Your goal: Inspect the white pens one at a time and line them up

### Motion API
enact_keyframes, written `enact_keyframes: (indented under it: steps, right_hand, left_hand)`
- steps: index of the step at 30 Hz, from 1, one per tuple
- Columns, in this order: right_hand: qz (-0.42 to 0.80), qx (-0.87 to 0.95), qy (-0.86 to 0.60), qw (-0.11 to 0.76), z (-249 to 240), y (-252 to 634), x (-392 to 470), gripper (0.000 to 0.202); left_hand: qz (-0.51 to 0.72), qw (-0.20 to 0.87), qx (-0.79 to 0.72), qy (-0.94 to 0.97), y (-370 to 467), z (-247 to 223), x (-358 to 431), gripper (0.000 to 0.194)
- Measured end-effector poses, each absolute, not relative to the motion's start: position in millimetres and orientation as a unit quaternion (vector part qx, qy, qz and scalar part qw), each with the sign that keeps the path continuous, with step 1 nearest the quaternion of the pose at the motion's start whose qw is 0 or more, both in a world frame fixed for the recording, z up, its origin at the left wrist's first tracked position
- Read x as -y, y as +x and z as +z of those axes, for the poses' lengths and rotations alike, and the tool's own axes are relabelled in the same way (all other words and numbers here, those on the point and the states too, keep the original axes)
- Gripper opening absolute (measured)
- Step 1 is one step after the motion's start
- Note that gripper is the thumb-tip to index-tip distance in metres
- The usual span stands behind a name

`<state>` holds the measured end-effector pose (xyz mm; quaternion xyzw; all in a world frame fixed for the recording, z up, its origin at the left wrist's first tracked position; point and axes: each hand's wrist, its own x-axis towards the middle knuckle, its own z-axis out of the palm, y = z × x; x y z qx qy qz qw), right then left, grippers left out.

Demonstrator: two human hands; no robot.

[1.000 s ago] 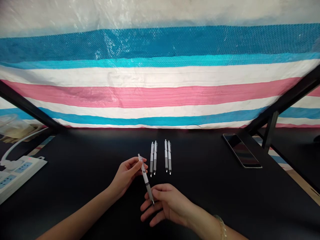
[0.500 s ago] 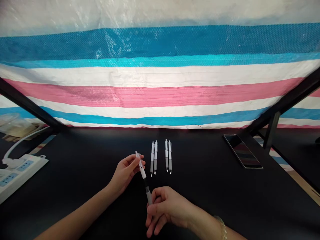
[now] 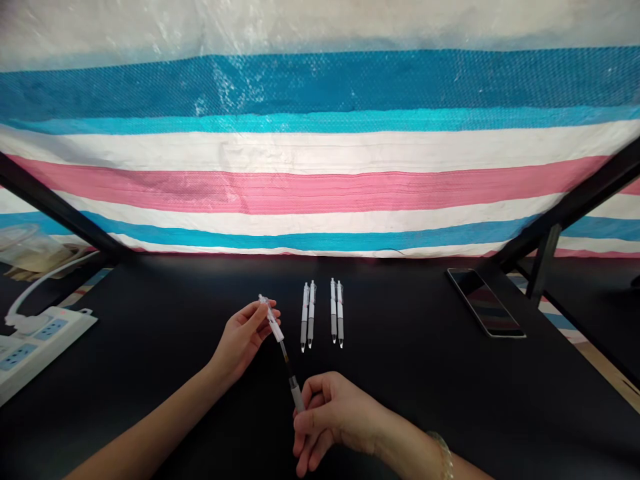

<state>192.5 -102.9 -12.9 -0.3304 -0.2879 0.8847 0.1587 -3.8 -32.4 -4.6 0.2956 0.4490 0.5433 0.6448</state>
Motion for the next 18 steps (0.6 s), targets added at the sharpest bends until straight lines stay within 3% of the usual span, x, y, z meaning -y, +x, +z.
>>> enact_keyframes:
  steps: [7, 18]
  right_hand:
    - [0.872, 0.287, -0.349, 0.189, -12.8, 191.0, 100.2, 0.037]
    - [0.873, 0.282, -0.335, 0.216, -11.2, 189.3, 101.2, 0.043]
  left_hand:
    - [0.441, 0.67, -0.448, 0.394, 7.4, 0.5, 46.6, 0.024]
    - [0.413, 0.693, -0.427, 0.409, 6.5, 0.6, 48.8, 0.022]
